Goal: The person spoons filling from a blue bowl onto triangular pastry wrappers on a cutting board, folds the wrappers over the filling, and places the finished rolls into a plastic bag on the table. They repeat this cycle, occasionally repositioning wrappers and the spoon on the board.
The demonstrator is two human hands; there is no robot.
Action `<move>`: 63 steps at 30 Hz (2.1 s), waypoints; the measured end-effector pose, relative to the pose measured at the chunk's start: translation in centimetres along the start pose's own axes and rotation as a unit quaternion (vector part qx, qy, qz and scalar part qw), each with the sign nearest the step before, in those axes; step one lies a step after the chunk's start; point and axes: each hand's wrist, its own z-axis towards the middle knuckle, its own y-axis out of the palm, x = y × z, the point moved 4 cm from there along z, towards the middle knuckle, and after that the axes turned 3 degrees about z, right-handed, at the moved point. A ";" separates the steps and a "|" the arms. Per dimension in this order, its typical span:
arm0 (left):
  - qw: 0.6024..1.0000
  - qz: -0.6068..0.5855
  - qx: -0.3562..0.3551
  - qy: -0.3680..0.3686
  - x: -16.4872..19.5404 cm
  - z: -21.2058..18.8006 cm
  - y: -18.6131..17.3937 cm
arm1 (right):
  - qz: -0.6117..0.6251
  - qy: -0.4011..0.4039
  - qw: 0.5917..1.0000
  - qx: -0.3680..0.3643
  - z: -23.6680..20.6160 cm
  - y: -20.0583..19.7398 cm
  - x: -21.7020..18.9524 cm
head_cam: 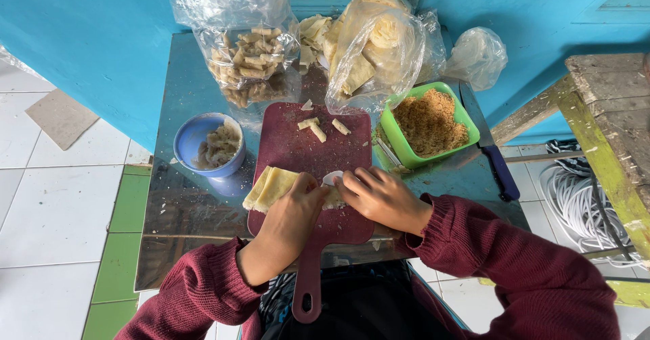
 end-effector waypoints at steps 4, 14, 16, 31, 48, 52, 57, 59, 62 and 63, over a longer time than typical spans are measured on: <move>1.000 0.007 0.013 0.019 0.1 0.1 -0.1 | -0.013 -0.024 0.999 -0.020 -0.2 0.6 0.0; 1.000 -0.005 -0.001 0.010 -0.1 0.2 0.0 | -0.039 0.012 0.999 -0.026 -1.0 1.9 1.3; 1.000 -0.017 -0.011 0.004 -0.2 0.2 -0.1 | -0.055 0.039 0.998 0.007 -0.8 1.9 2.1; 1.000 -0.024 -0.013 -0.003 -0.2 0.1 -1.1 | 0.068 0.256 0.964 0.027 -2.5 -3.7 9.5; 0.998 0.047 0.050 -0.008 -1.2 0.9 -0.8 | 0.209 0.362 0.894 -0.161 -6.6 3.7 14.9; 0.999 0.036 0.022 -0.030 -1.7 0.9 -0.6 | 0.212 0.362 0.897 -0.142 -6.3 2.4 15.2; 0.999 0.039 0.012 -0.036 -1.9 0.8 -0.4 | 0.220 0.370 0.898 -0.086 -5.4 -0.9 15.1; 0.997 0.061 0.008 -0.037 -1.7 0.8 -0.3 | 0.224 0.372 0.898 -0.069 -4.6 -2.4 15.0; 0.994 0.097 -0.020 -0.047 -1.3 0.5 0.1 | 0.230 0.367 0.900 -0.045 -3.2 -4.4 14.3; 0.992 0.110 -0.033 -0.051 -1.2 0.4 0.2 | 0.238 0.345 0.908 -0.026 -2.6 -5.0 13.7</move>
